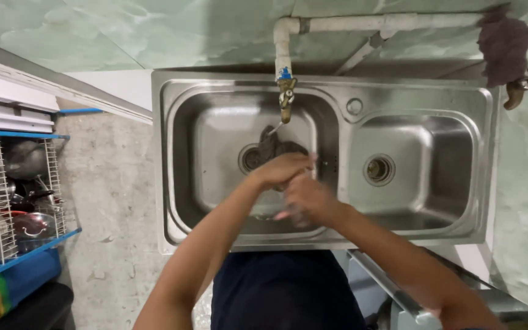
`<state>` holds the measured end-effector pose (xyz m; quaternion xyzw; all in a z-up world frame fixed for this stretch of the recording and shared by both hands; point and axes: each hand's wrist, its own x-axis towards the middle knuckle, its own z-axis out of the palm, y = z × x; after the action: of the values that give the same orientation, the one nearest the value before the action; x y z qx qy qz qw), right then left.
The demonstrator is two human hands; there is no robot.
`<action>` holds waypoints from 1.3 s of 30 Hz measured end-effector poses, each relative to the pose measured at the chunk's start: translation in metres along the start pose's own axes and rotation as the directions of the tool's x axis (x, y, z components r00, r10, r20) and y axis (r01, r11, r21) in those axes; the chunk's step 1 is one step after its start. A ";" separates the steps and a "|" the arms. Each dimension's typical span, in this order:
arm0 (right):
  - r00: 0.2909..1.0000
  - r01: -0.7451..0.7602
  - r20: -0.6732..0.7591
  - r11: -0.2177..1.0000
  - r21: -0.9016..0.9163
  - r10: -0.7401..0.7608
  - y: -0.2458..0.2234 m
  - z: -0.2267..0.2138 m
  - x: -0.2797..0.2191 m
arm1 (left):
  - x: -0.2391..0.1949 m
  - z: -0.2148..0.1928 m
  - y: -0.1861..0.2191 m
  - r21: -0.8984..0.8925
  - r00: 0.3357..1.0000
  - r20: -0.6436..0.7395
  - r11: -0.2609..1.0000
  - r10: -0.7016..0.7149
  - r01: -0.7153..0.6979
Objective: The person places a blue bowl and a glass lid into a drying rack. They then pick up a dark cloth from the sink, turn on the tap, and wash the cloth under running water. After rinsing, they wring out the cloth and hang it on a pipe above the sink to dry.
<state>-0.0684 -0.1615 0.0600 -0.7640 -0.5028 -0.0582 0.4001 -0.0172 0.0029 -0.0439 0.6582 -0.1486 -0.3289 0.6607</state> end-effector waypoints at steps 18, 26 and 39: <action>0.384 -0.408 -0.139 0.303 0.861 0.913 0.059 -0.158 0.185 | -0.069 -0.113 0.292 0.600 0.541 -0.559 0.757 0.629 -0.260; 0.253 -0.361 0.198 -0.098 0.927 0.947 0.140 0.019 0.059 | -0.029 -0.126 0.170 0.220 0.623 -0.707 0.941 0.335 -0.257; 0.244 0.117 0.412 -0.449 0.886 0.878 0.146 0.076 0.064 | -0.011 -0.016 -0.124 0.016 0.431 -0.828 0.753 -0.359 0.658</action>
<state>0.0584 -0.0899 -0.0402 -0.2451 0.2926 0.2489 0.8901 -0.0451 0.0325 -0.1623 0.8476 0.3108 -0.1625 0.3983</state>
